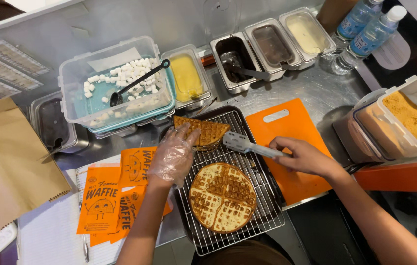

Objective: The person assembles waffles by spreading chocolate sauce and adding marshmallows and crumbs. They use a spatula to handle the waffles and a spoon to scoop toppings from containers. The finished waffles are folded and placed into orange paper wrappers.

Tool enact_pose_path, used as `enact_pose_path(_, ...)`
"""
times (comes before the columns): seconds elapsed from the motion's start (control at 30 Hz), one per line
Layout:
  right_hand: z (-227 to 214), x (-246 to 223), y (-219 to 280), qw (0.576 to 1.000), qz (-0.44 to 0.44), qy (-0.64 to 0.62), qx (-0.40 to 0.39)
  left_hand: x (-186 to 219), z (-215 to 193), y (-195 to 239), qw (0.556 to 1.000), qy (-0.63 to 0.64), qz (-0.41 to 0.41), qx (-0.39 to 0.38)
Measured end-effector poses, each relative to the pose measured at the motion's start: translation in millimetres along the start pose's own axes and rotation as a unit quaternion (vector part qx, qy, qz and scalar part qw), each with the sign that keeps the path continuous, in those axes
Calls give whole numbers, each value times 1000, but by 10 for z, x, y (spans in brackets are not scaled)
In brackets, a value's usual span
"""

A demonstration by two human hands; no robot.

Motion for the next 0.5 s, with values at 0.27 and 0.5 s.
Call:
enact_pose_path(0.27,-25,-79,-221,999,-23,-5,34,-112,43,24,993,108,-6,51)
enact_pose_path(0.5,-19,-68,-229,999,-12,-40,19,-167,93,30,989,135,-18,51)
Point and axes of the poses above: each hand's wrist, its own y-axis away from the middle knuckle, its own z-axis out of the palm, x = y × z, the point moved 1 cm from there along -y, towards the middle knuckle, and after that the axes turned 8 degrees about x, right-handed, at the moved point
